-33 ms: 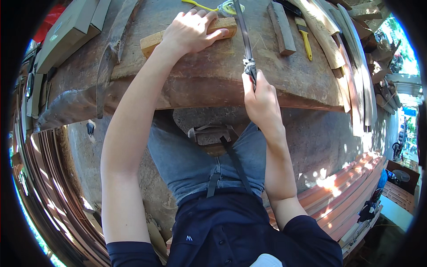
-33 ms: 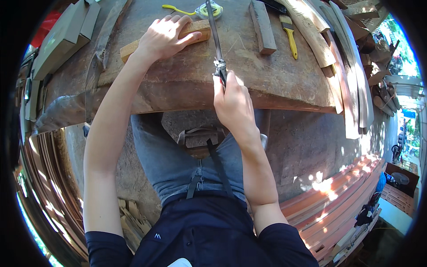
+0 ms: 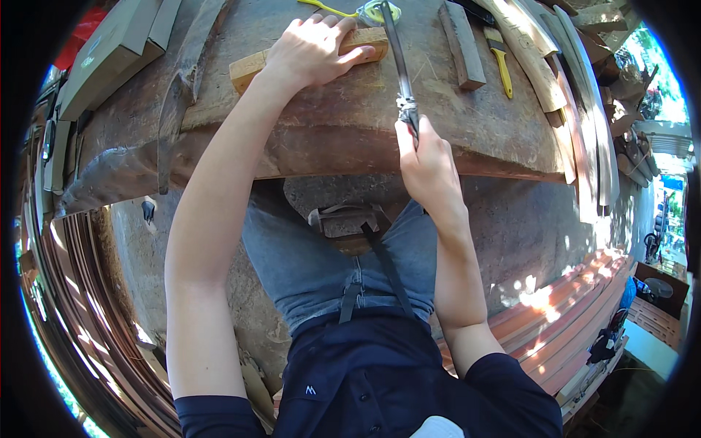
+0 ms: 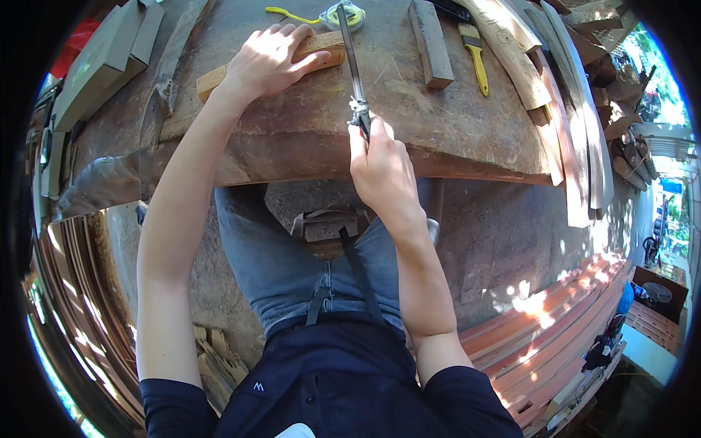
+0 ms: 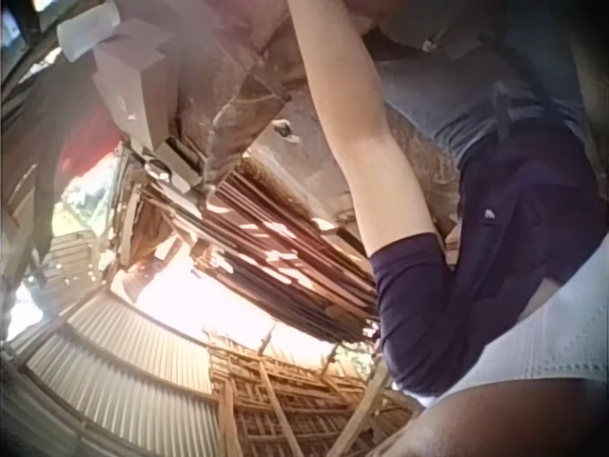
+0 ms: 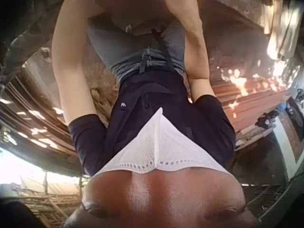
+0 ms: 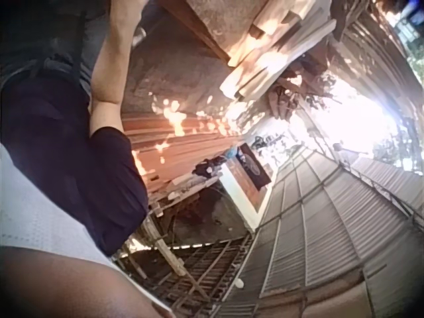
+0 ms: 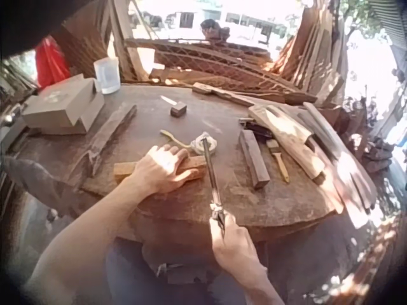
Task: The person is using a hand saw to cut a piece of wood on a workshop workbench.
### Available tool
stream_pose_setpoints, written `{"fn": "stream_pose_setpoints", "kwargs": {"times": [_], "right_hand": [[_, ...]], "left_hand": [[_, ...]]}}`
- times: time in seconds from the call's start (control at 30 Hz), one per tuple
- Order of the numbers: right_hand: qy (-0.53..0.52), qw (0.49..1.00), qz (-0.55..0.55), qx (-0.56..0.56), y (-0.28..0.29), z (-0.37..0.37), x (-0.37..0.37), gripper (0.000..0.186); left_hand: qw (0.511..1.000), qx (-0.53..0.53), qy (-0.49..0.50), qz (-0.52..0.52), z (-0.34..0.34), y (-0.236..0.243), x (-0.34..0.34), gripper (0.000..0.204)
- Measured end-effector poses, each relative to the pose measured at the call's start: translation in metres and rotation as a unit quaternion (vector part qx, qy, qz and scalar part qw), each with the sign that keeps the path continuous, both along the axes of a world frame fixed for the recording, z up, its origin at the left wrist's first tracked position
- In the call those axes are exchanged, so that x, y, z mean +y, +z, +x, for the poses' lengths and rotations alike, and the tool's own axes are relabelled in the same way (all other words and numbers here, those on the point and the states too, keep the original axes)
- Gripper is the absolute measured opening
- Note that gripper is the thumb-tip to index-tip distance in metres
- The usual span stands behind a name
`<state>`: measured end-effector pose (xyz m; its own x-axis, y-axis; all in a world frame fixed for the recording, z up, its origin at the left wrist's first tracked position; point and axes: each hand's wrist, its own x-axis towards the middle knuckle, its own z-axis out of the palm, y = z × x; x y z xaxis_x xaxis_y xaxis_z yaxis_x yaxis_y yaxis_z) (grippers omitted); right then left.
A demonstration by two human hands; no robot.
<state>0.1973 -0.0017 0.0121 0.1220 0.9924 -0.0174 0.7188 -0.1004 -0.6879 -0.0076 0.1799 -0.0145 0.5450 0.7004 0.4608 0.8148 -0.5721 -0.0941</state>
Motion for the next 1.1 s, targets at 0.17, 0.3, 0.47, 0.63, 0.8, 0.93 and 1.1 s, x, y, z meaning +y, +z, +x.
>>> {"fn": "stream_pose_setpoints", "kwargs": {"times": [0.17, 0.3, 0.47, 0.63, 0.8, 0.93, 1.1], "right_hand": [[-0.02, 0.997, -0.08, -0.011, 0.004, -0.006, 0.001, 0.038], [-0.012, 0.996, -0.079, -0.045, 0.002, -0.008, -0.001, 0.045], [-0.02, 0.993, -0.102, -0.049, 0.004, -0.006, -0.003, 0.047], [-0.023, 0.995, -0.08, -0.049, -0.005, -0.005, -0.014, 0.042], [-0.002, 0.999, -0.048, -0.018, -0.028, 0.005, -0.027, 0.041], [-0.002, 0.999, -0.036, -0.02, -0.026, 0.002, -0.02, 0.039], [-0.011, 1.0, -0.018, -0.005, -0.021, -0.008, 0.0, 0.029]], "left_hand": [[1.0, -0.003, 0.007, -0.029, 0.0, -0.001, 0.001, 0.067], [1.0, -0.014, -0.015, -0.005, -0.002, -0.005, 0.006, 0.067], [1.0, -0.023, -0.018, 0.005, -0.002, -0.003, 0.004, 0.063], [1.0, -0.019, -0.022, -0.002, -0.002, -0.004, 0.005, 0.061], [1.0, 0.001, -0.005, -0.021, 0.0, 0.003, 0.003, 0.066], [0.997, 0.018, 0.019, -0.073, 0.002, 0.014, -0.004, 0.077], [0.993, 0.024, 0.037, -0.111, 0.001, 0.021, 0.005, 0.087]]}}
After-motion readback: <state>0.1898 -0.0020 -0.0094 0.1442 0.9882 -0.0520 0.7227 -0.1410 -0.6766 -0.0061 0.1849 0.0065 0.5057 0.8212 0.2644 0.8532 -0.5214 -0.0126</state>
